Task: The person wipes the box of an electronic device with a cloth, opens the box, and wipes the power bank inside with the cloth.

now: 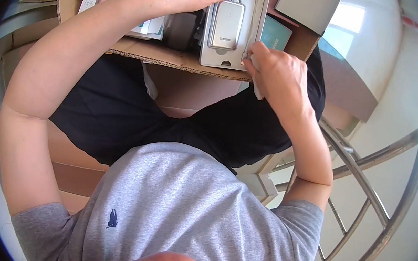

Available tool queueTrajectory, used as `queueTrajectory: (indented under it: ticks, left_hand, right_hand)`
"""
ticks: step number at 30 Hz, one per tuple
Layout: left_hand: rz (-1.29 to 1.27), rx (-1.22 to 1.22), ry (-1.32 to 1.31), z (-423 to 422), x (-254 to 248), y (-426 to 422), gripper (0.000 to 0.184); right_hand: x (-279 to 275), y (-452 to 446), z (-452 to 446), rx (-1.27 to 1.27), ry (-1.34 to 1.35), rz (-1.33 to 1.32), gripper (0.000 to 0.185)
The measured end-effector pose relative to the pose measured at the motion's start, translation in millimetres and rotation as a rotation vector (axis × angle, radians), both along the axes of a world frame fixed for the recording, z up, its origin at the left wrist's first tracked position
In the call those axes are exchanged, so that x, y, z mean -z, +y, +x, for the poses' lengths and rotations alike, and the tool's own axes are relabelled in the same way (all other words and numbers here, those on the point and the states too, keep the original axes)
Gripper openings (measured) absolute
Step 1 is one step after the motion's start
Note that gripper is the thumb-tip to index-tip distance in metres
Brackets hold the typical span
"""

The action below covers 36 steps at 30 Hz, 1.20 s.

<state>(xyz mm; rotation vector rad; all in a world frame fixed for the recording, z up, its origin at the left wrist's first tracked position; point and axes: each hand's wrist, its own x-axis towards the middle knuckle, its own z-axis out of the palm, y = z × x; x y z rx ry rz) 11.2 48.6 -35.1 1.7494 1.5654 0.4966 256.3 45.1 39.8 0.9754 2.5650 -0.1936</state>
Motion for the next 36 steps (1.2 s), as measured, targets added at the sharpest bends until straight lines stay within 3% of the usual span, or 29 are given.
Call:
queueTrajectory:
  ticks: [2,6,22,27,36]
  left_hand:
    - [0.011,0.008,-0.008,-1,11,1,0.027]
    - [0.347,-0.048,0.008,5,49,2,0.026]
    - [0.314,-0.024,0.006,3,45,1,0.028]
    - [0.192,0.01,-0.01,2,38,2,0.028]
    - [0.199,-0.003,-0.017,2,38,3,0.029]
  right_hand:
    - [-2,4,-2,0.031,-0.032,-0.036,0.019]
    - [-7,11,-3,0.073,0.121,-0.099,0.02]
    - [2,18,-16,0.148,0.023,-0.028,0.032]
    - [5,11,-12,0.166,0.067,0.034,0.033]
    - [12,-10,-2,0.093,0.292,0.127,0.016]
